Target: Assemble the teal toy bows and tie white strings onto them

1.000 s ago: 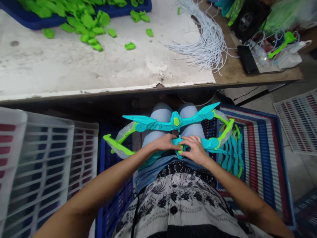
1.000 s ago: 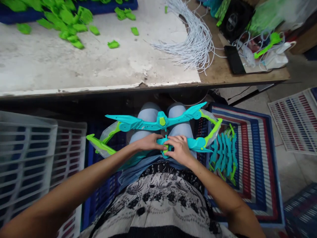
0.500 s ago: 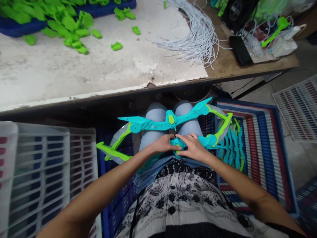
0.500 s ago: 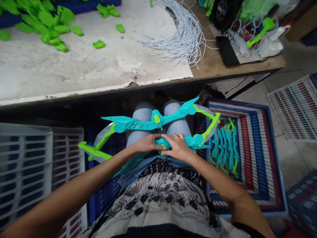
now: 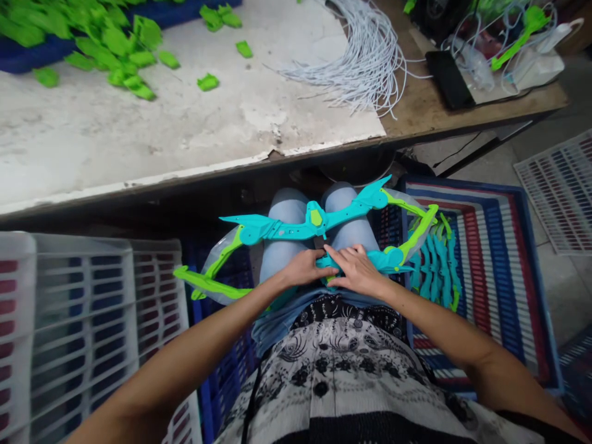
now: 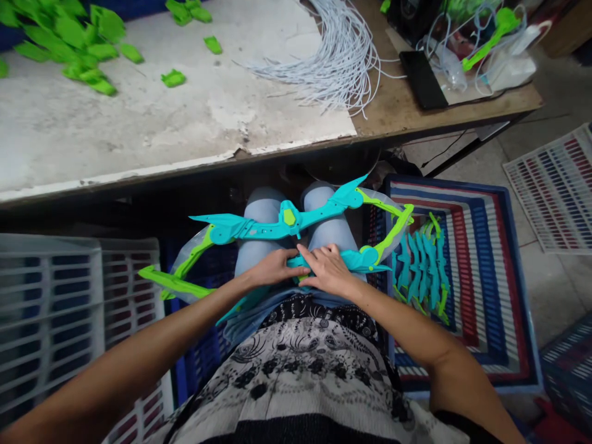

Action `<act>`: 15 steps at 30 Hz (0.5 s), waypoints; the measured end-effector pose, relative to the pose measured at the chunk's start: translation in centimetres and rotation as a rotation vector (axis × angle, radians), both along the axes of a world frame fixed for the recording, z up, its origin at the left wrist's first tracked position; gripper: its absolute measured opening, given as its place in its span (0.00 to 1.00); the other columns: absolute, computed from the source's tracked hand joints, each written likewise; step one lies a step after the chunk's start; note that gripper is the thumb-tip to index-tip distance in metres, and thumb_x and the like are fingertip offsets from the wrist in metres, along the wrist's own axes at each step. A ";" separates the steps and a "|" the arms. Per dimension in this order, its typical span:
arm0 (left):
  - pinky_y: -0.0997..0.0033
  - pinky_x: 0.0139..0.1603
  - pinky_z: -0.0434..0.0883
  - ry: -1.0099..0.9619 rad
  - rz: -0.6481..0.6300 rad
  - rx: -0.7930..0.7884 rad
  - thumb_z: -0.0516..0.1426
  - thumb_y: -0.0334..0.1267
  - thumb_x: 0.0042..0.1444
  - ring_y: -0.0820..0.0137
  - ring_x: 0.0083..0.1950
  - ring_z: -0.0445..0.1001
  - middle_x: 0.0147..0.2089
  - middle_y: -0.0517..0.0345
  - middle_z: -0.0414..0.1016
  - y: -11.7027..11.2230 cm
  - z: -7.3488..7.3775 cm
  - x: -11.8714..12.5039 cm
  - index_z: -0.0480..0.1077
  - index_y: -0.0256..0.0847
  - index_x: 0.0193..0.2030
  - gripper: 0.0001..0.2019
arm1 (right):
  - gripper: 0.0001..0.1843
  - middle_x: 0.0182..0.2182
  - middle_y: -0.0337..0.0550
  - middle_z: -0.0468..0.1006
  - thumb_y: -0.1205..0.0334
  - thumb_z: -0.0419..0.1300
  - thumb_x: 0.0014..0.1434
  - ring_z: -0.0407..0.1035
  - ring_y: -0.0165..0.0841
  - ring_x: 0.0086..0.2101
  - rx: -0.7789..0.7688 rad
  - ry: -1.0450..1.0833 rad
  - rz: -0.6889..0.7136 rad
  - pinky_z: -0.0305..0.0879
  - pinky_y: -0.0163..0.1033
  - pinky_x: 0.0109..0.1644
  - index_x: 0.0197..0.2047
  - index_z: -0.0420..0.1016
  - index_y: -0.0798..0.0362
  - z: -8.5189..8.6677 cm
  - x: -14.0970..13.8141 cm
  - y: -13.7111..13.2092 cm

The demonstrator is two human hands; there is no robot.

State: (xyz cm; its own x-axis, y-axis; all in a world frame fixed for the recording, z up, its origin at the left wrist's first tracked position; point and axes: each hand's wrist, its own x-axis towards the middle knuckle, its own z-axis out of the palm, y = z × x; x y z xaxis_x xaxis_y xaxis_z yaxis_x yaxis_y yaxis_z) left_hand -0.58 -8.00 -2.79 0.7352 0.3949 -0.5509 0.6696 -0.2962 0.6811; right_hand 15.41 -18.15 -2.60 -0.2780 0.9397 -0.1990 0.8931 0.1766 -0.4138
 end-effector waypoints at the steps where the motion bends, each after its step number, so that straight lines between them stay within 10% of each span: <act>1: 0.71 0.29 0.58 0.007 -0.005 0.044 0.55 0.61 0.51 0.66 0.30 0.69 0.30 0.53 0.74 -0.1 -0.1 0.0 0.72 0.33 0.43 0.29 | 0.48 0.44 0.54 0.75 0.43 0.63 0.54 0.67 0.45 0.45 0.007 -0.010 0.009 0.57 0.50 0.51 0.68 0.50 0.59 -0.1 0.0 0.0; 15: 0.70 0.36 0.64 -0.045 -0.174 0.194 0.57 0.52 0.56 0.59 0.38 0.76 0.39 0.44 0.78 0.0 0.1 -0.8 0.66 0.33 0.52 0.26 | 0.45 0.44 0.58 0.74 0.42 0.58 0.58 0.65 0.45 0.42 0.124 -0.110 0.015 0.54 0.50 0.49 0.66 0.51 0.68 -0.4 -0.5 -0.9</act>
State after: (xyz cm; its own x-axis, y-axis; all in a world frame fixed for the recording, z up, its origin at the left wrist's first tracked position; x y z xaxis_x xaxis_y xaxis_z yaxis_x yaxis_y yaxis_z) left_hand -1.36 -7.97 -2.70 0.8235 0.3558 -0.4419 0.5672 -0.5324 0.6283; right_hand 14.92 -19.01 -2.97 -0.2755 0.9547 -0.1122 0.9287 0.2342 -0.2876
